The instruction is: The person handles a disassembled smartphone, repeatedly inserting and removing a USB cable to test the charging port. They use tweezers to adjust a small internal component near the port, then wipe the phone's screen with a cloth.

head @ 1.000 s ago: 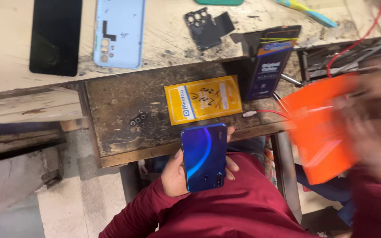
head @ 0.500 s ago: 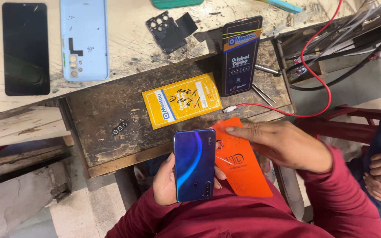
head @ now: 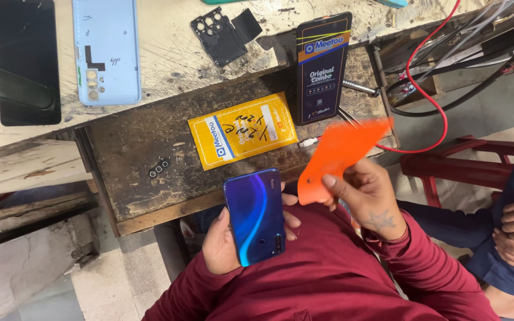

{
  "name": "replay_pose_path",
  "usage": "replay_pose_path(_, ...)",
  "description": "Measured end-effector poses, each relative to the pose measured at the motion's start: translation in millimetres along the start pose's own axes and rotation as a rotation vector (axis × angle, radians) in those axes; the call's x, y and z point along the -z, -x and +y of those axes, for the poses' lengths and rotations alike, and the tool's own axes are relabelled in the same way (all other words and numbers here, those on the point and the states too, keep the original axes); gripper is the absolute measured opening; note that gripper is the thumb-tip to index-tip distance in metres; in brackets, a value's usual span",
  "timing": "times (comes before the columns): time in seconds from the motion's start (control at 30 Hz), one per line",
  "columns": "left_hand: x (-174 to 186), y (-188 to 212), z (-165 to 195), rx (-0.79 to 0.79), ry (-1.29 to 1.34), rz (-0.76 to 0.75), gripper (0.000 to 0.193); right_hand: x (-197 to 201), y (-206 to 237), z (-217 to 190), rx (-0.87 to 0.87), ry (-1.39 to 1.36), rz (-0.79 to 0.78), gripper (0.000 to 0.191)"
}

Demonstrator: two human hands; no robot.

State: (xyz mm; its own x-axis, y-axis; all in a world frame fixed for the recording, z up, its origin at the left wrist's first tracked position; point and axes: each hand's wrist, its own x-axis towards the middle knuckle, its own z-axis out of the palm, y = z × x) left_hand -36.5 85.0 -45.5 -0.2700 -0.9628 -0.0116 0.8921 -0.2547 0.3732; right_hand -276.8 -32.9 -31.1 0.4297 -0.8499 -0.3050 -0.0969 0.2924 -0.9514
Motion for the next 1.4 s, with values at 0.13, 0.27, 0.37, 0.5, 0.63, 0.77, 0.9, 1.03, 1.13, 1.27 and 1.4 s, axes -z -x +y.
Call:
replay_pose_path(0.13,3,7,-3,-0.061,-0.039,0.038,0.092,9,6,6,0.010,-0.029,-0.212,0.053)
replay_pose_path(0.27,12,15,-3,-0.043,-0.090,-0.056,0.098,17,15,16,0.008,0.013,-0.370,0.058)
replay_pose_path(0.37,16,16,-6,0.009,-0.175,0.015,0.099,29,15,16,-0.095,0.200,-0.431,0.037)
replay_pose_path(0.5,18,13,-3,0.066,-0.049,0.024,0.096,46,-5,0,0.231,0.313,-0.803,0.093)
replay_pose_path(0.63,14,11,-2,0.080,0.011,0.076,0.091,23,-12,-16,0.565,0.652,-0.541,0.049)
replay_pose_path(0.77,10,8,-7,0.115,0.038,0.134,0.086,-2,-18,-24,1.125,0.853,-0.081,0.031)
replay_pose_path(0.9,10,8,-7,0.109,0.092,0.008,0.095,8,-21,-12,0.951,0.578,-0.174,0.029)
replay_pose_path(1.03,13,4,-11,-0.042,0.014,0.022,0.097,15,-4,22,0.202,-0.056,-0.019,0.020)
replay_pose_path(1.13,11,2,-15,-0.086,-0.013,0.101,0.093,16,12,34,-0.047,-0.128,-0.137,0.026)
replay_pose_path(1.27,4,-2,-16,-0.205,0.021,0.095,0.066,22,25,15,-0.108,-0.021,-0.699,0.030)
replay_pose_path(1.4,-1,-7,-15,-0.225,0.086,0.094,0.058,17,12,-5,0.161,0.146,-1.064,0.019)
